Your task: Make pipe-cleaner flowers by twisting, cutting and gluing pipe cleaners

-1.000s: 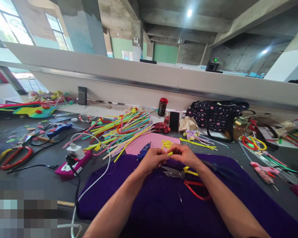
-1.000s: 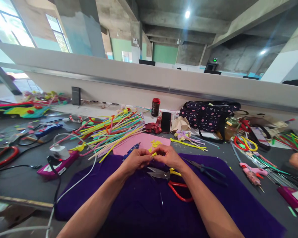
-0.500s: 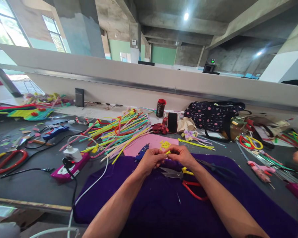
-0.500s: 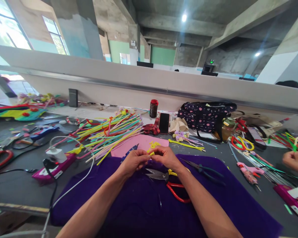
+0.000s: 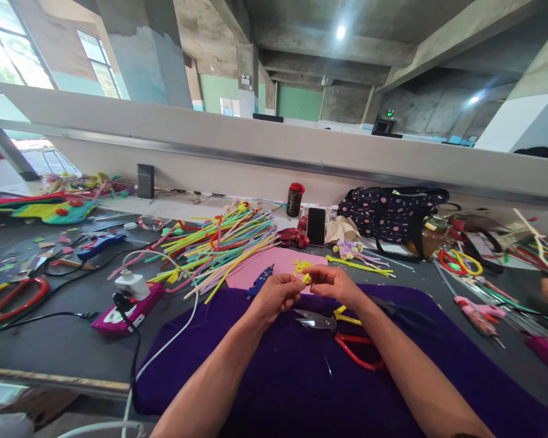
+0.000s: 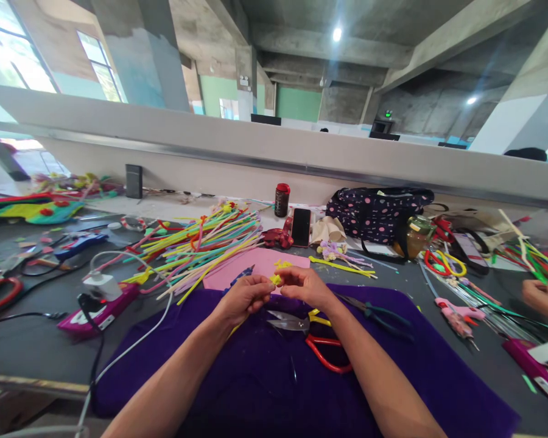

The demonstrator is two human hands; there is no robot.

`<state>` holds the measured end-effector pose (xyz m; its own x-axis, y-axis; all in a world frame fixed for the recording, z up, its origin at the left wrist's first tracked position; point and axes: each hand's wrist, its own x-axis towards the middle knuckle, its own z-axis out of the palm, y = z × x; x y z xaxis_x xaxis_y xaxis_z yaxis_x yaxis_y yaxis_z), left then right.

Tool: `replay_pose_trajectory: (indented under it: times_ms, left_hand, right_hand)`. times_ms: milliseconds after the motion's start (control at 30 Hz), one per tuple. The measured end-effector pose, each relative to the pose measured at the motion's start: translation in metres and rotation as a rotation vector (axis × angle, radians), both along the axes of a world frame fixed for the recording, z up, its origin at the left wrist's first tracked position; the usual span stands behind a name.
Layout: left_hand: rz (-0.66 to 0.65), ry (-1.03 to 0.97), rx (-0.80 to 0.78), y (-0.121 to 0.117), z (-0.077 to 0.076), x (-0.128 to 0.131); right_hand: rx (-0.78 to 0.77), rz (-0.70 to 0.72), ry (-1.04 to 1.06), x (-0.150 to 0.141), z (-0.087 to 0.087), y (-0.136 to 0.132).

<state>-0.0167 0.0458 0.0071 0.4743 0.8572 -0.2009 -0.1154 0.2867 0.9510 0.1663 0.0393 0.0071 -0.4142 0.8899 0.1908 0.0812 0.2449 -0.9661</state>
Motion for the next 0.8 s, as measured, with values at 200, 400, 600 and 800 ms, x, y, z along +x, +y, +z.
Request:
replay_pose_trajectory:
  times_ms: [200,400,600,800]
  left_hand:
    - [0.009,-0.071,-0.037,0.0015,-0.0006,-0.0007]
    - [-0.004,-0.114,-0.023,0.0030,-0.0034,-0.0008]
    - [0.005,-0.034,-0.015,0.0020,-0.0035,0.0003]
    - [-0.029,-0.006,-0.007,0.0016,-0.0031,0.0008]
  right_hand:
    - [-0.026,-0.116,0.031,-0.0040,0.0006,-0.0003]
    - [0.036,-0.297,0.037,-0.0045,0.0022,0.0012]
    - [0.034,-0.206,0.057,-0.0023,0.0039,0.0017]
    - [0.059,-0.101,0.044,-0.0037,0.0069,-0.0016]
